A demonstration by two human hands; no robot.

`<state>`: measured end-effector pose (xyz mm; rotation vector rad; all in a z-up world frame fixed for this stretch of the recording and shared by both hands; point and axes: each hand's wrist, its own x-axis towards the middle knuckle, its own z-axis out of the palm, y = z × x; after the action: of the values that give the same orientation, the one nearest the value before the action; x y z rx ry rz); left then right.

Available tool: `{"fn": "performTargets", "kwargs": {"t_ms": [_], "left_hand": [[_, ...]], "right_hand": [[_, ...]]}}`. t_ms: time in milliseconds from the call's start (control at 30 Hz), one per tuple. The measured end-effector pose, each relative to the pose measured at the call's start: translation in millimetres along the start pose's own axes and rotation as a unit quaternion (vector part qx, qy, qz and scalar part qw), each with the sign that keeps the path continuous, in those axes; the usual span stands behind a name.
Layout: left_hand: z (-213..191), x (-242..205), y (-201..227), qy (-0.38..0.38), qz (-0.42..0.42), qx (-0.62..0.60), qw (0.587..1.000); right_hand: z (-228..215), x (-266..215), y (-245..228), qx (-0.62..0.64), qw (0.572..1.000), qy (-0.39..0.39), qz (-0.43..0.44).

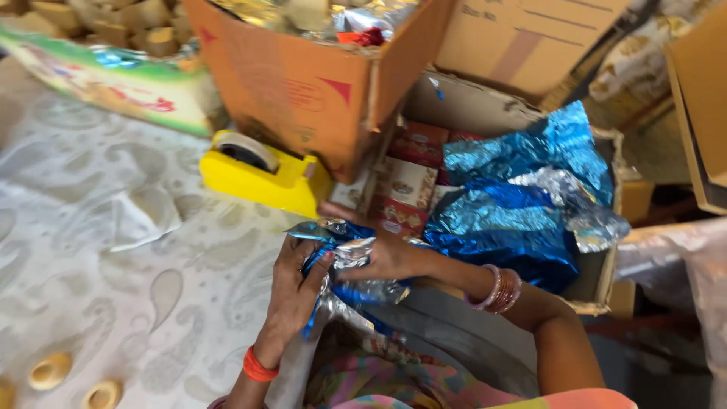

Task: Packing wooden dreidels and small boxes into foil and cardboard packaging.

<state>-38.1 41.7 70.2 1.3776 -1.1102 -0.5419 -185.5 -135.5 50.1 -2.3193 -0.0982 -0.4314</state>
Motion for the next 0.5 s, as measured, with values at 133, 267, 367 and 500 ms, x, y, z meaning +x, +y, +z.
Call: {"fn": "performTargets", "kwargs": {"t_ms": [133,267,367,500], "left_hand": [[0,11,20,-0.025,-0.021,0.072,0.997],[-25,1,7,0.022,0.046,0.100,0.994],[-50,-13,-5,0.037,0.011,0.126,0.991],[-75,-45,-27,0.034,-0.075,0.131,0.988]], "right_hand": [[-84,-42,14,0.023,0.993,0.022,0.117],[-157,-96,31,-0.177,0.911,0.352,0.123],[-157,-141,63,-0.283,0.869,0.353,0.200],[-117,-250,156,-0.155,0.868,-0.285,0.375]]}}
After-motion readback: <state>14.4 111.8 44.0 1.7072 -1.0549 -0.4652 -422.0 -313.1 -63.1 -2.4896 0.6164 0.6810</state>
